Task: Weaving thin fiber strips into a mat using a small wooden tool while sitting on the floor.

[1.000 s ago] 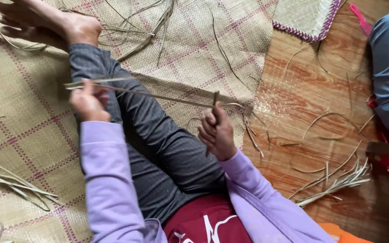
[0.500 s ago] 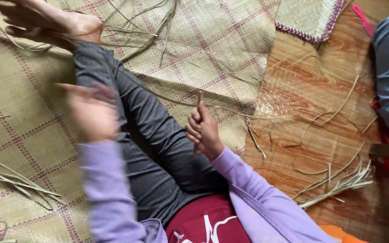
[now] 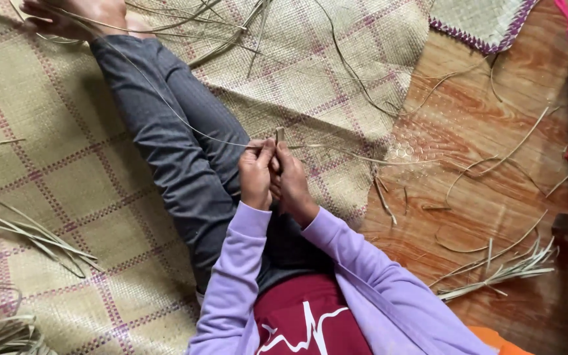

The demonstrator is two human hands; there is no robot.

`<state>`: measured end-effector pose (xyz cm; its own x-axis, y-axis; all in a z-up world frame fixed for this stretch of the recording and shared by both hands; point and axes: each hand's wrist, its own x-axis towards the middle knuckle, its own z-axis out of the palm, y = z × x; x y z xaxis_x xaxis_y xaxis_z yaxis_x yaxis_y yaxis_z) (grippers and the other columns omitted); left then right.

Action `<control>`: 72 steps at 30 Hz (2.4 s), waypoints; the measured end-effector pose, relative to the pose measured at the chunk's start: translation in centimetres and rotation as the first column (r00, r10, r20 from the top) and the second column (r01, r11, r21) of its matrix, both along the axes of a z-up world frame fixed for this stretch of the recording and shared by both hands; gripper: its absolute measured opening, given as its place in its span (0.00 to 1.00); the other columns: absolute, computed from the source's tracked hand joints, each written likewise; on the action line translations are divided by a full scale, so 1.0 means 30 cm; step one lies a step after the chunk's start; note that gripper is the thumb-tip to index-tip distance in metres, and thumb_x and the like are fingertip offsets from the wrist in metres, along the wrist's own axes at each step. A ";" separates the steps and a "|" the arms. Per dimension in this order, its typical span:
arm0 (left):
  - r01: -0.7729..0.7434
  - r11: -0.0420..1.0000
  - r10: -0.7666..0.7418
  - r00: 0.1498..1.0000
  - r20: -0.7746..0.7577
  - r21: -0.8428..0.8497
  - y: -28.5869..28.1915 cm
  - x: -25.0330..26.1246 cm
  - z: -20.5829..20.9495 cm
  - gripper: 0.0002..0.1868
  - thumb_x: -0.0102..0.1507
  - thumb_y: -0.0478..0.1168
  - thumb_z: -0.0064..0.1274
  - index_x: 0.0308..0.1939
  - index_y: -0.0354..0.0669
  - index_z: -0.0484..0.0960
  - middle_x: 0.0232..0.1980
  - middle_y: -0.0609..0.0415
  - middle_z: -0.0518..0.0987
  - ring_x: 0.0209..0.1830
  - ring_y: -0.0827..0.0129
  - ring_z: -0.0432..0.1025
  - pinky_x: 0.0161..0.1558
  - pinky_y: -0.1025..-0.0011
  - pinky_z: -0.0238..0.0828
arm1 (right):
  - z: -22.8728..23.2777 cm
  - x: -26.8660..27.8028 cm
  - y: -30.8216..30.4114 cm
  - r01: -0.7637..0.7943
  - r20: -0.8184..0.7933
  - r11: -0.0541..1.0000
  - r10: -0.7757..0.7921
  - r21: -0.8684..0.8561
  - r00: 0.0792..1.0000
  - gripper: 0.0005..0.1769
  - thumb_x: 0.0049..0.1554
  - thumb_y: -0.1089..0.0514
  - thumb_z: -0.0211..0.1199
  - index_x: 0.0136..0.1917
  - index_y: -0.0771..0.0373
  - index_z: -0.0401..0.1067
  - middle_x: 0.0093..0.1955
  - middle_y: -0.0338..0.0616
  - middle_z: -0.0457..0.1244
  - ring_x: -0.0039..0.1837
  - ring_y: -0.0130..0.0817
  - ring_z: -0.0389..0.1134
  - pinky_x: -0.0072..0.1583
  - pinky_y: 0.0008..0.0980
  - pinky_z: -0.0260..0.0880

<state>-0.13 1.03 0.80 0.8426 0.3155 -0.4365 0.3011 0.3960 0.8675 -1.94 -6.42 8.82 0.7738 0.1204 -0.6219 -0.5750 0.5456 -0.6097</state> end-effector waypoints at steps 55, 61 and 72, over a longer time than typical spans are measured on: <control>-0.042 0.981 0.000 0.975 0.222 0.187 0.030 -0.038 0.339 0.08 0.69 0.40 0.58 0.36 0.44 0.84 0.28 0.56 0.81 0.28 0.79 0.71 0.40 0.76 0.72 | -0.048 -0.074 -0.021 0.029 0.485 0.975 0.085 -0.222 0.870 0.34 0.72 0.49 0.47 0.24 0.58 0.64 0.17 0.41 0.54 0.20 0.26 0.55 0.23 0.21 0.52; -0.085 0.962 0.004 0.954 0.298 0.258 0.152 0.044 0.296 0.06 0.69 0.38 0.55 0.37 0.45 0.84 0.33 0.56 0.81 0.32 0.74 0.75 0.44 0.73 0.75 | 0.029 -0.098 -0.011 -0.024 0.589 0.960 0.190 -0.278 0.785 0.37 0.72 0.50 0.47 0.20 0.57 0.64 0.16 0.37 0.53 0.20 0.25 0.50 0.26 0.23 0.52; -0.487 0.785 0.512 0.858 0.042 0.383 0.821 0.177 0.292 0.10 0.66 0.47 0.62 0.39 0.53 0.76 0.31 0.60 0.82 0.22 0.72 0.82 0.21 0.78 0.84 | 0.102 -0.168 -0.130 -0.224 0.693 0.884 -0.143 0.411 0.707 0.27 0.68 0.64 0.47 0.25 0.61 0.56 0.24 0.46 0.51 0.22 0.32 0.48 0.26 0.31 0.50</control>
<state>5.16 25.68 9.57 0.4978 0.8315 -0.2466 0.2071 0.1622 0.9648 -6.97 -10.31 11.87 0.9372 0.2733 0.2168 -0.1200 0.8361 -0.5353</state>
